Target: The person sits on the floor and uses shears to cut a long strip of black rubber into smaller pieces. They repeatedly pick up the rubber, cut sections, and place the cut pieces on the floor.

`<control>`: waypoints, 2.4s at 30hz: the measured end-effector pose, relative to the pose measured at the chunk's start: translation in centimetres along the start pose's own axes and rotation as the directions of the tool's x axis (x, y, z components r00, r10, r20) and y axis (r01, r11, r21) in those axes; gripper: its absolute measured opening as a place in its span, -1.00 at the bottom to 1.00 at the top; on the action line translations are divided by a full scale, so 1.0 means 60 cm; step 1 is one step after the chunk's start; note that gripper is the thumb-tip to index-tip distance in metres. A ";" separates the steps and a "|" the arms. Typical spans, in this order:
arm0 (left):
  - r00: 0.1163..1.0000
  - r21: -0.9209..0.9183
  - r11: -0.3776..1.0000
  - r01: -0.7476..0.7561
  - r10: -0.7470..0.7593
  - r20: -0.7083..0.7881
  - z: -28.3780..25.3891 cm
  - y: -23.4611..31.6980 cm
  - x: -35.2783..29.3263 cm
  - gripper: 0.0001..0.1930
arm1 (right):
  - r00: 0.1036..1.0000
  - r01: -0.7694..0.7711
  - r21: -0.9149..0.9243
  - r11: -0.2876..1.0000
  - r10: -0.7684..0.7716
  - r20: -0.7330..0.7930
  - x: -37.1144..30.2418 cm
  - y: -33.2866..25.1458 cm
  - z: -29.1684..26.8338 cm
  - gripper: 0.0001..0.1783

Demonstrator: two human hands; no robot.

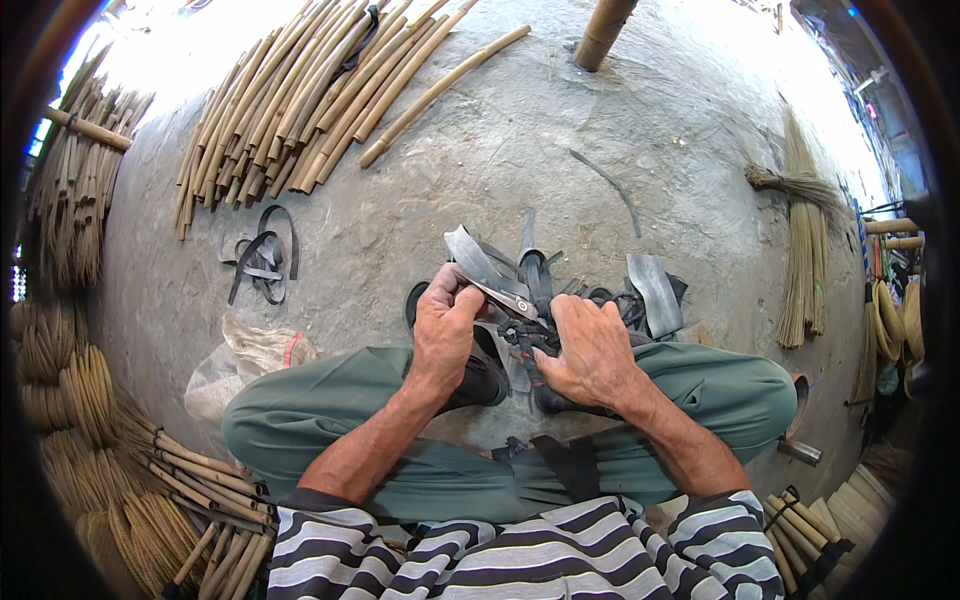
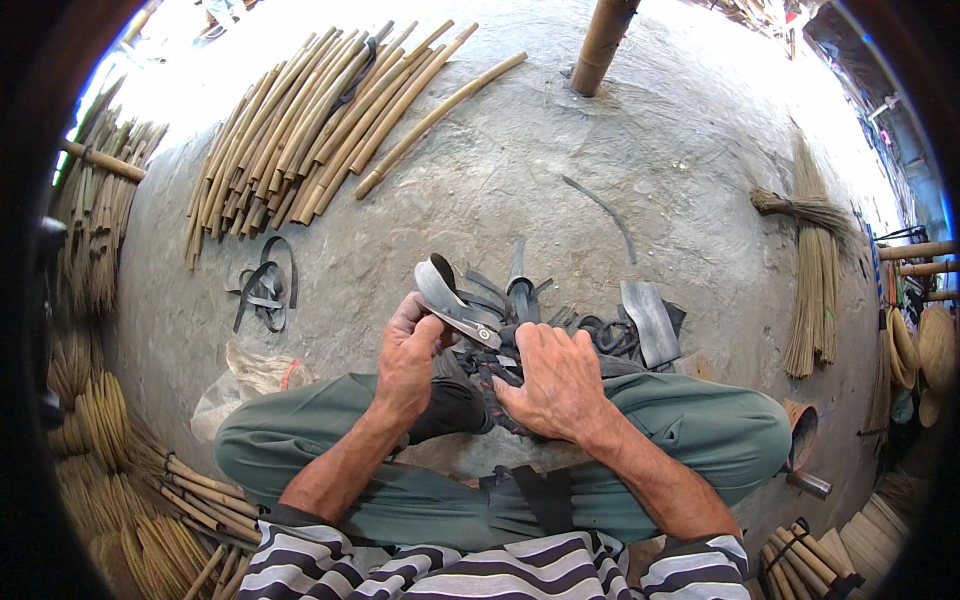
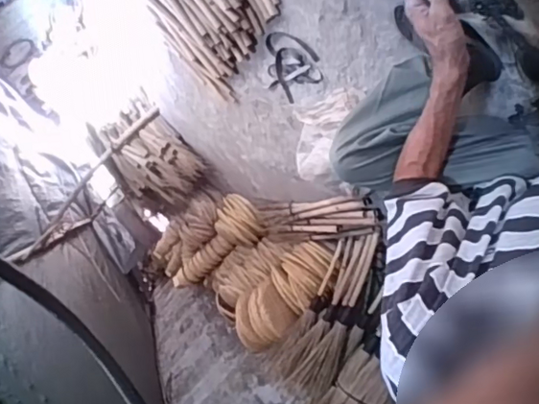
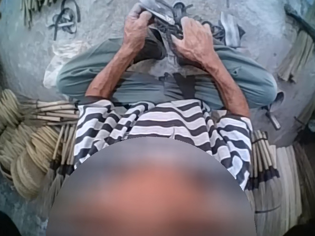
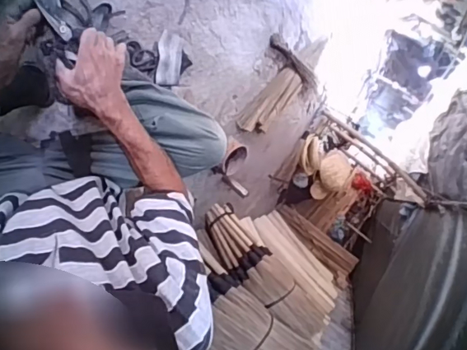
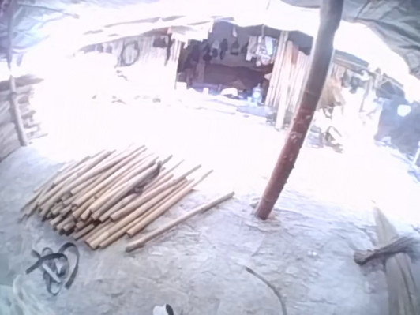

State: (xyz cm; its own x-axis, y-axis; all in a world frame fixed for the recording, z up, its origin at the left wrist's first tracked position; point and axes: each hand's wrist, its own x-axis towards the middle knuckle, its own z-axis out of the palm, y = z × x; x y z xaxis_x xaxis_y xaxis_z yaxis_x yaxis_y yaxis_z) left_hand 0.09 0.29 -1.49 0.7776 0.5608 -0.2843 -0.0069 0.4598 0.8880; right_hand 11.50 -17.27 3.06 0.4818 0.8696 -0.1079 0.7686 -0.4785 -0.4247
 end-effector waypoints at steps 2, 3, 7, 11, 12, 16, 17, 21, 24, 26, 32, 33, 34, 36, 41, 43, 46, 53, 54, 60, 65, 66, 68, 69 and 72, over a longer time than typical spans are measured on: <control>1.000 -0.007 1.000 -0.011 0.011 -0.017 0.002 0.001 -0.001 -0.80 | 1.000 -0.012 0.005 1.000 0.012 0.012 -0.001 0.002 0.002 -0.47; 1.000 -0.012 1.000 -0.005 0.005 -0.016 0.003 0.002 -0.003 -0.80 | 0.999 -0.022 -0.008 1.000 0.023 0.034 -0.001 0.003 0.004 -0.47; 0.998 -0.043 0.997 0.060 -0.059 0.015 0.011 0.006 -0.010 -0.80 | 1.000 0.000 -0.016 1.000 0.000 0.000 -0.002 0.003 0.006 -0.47; 0.998 -0.047 0.997 0.062 -0.062 -0.007 0.013 0.008 -0.012 -0.83 | 0.997 -0.026 0.012 1.000 0.025 0.066 0.001 -0.001 -0.004 -0.49; 0.997 -0.043 0.996 0.078 -0.078 0.001 0.011 0.009 -0.011 -0.84 | 0.995 -0.038 0.021 0.999 0.035 0.097 0.001 -0.002 -0.008 -0.50; 0.988 -0.031 0.988 0.153 -0.153 -0.027 0.002 0.011 -0.002 -0.89 | 0.985 -0.098 0.091 0.991 0.084 0.148 0.000 -0.011 -0.017 -0.54; 0.984 -0.089 0.981 0.173 -0.176 -0.034 -0.001 0.012 0.001 -0.90 | 0.984 -0.103 0.104 0.989 0.086 0.157 -0.001 -0.012 -0.017 -0.54; 0.969 -0.213 0.951 0.225 -0.242 -0.055 -0.008 0.015 0.008 -0.91 | 0.983 -0.102 0.091 0.991 0.086 0.161 -0.001 -0.009 -0.011 -0.54; 0.976 -0.211 0.962 0.176 -0.198 -0.087 -0.006 0.014 0.008 -0.89 | 0.993 -0.021 0.002 1.000 0.020 0.112 0.000 -0.004 -0.004 -0.53; 0.990 -0.178 0.979 0.103 -0.119 -0.081 -0.002 0.011 0.006 -0.87 | 0.996 -0.005 -0.005 1.000 0.006 0.093 0.000 -0.002 -0.001 -0.52; 0.996 0.013 0.998 0.069 -0.070 0.055 0.010 0.003 -0.008 -0.81 | 0.999 0.027 -0.034 0.999 -0.028 -0.033 0.000 0.002 0.000 -0.48; 0.996 -0.010 0.997 0.076 -0.075 0.051 0.009 0.003 -0.009 -0.80 | 0.999 0.027 -0.037 0.999 -0.028 -0.035 -0.001 0.002 0.000 -0.48; 0.994 -0.024 0.995 0.101 -0.100 0.049 0.008 0.003 -0.010 -0.80 | 1.000 0.022 -0.033 0.999 -0.022 -0.021 -0.001 0.001 -0.001 -0.48; 0.991 -0.032 0.991 0.132 -0.131 0.038 0.005 0.003 -0.008 -0.79 | 1.000 0.006 -0.032 0.999 -0.005 0.030 -0.001 -0.002 -0.002 -0.47; 0.990 -0.030 0.989 0.144 -0.143 0.016 0.000 0.004 0.001 -0.80 | 0.986 -0.072 0.022 0.997 0.067 0.155 0.000 -0.005 -0.014 -0.51; 0.983 -0.042 0.982 0.186 -0.186 -0.004 -0.002 0.005 0.004 -0.82 | 0.981 -0.091 0.031 0.995 0.085 0.172 -0.001 -0.006 -0.016 -0.50; 0.971 -0.124 0.966 0.225 -0.233 -0.051 -0.006 0.009 0.007 -0.85 | 0.978 -0.107 0.047 0.993 0.097 0.183 -0.002 -0.005 -0.013 -0.51; 0.991 -0.007 0.991 0.131 -0.131 0.030 0.002 0.002 -0.001 -0.82 | 0.998 0.039 0.027 0.999 -0.038 -0.051 -0.002 -0.002 0.002 -0.53; 0.991 0.023 0.992 0.122 -0.123 0.046 0.003 0.001 -0.002 -0.80 | 0.999 0.024 0.012 1.000 -0.024 -0.033 -0.001 -0.003 0.000 -0.53; 0.992 -0.025 0.992 0.124 -0.123 0.034 -0.002 0.003 -0.001 -0.84 | 0.983 -0.089 0.042 0.995 0.082 0.162 0.000 -0.009 -0.015 -0.51; 0.972 -0.137 0.967 0.214 -0.224 -0.064 -0.009 0.006 0.009 -0.86 | 0.971 -0.134 0.073 0.988 0.117 0.207 -0.002 -0.009 -0.013 -0.53; 0.970 -0.171 0.962 0.215 -0.230 -0.077 -0.011 0.007 0.011 -0.86 | 0.966 -0.146 0.072 0.987 0.126 0.226 -0.003 -0.007 -0.012 -0.54; 0.976 -0.160 0.967 0.198 -0.209 -0.057 -0.012 0.006 0.011 -0.87 | 0.986 -0.065 0.054 0.996 0.056 0.155 -0.003 -0.006 -0.006 -0.54; 0.975 -0.154 0.968 0.197 -0.209 -0.071 -0.013 0.005 0.011 -0.87 | 0.990 -0.036 0.030 0.999 0.032 0.136 -0.002 -0.005 -0.003 -0.53; 0.990 -0.093 0.985 0.144 -0.143 0.017 -0.003 -0.002 0.002 -0.83 | 0.999 -0.002 -0.025 1.000 0.003 0.047 -0.003 -0.001 0.001 -0.53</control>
State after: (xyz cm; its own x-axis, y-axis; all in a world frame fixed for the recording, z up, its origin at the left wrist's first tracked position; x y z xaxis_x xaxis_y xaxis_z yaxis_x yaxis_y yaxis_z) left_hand 0.07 0.44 -1.70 0.7814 0.4773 -0.4019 0.0463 0.5980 0.8002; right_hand 11.33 -17.39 3.08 0.4637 0.8729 -0.1516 0.7778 -0.4831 -0.4021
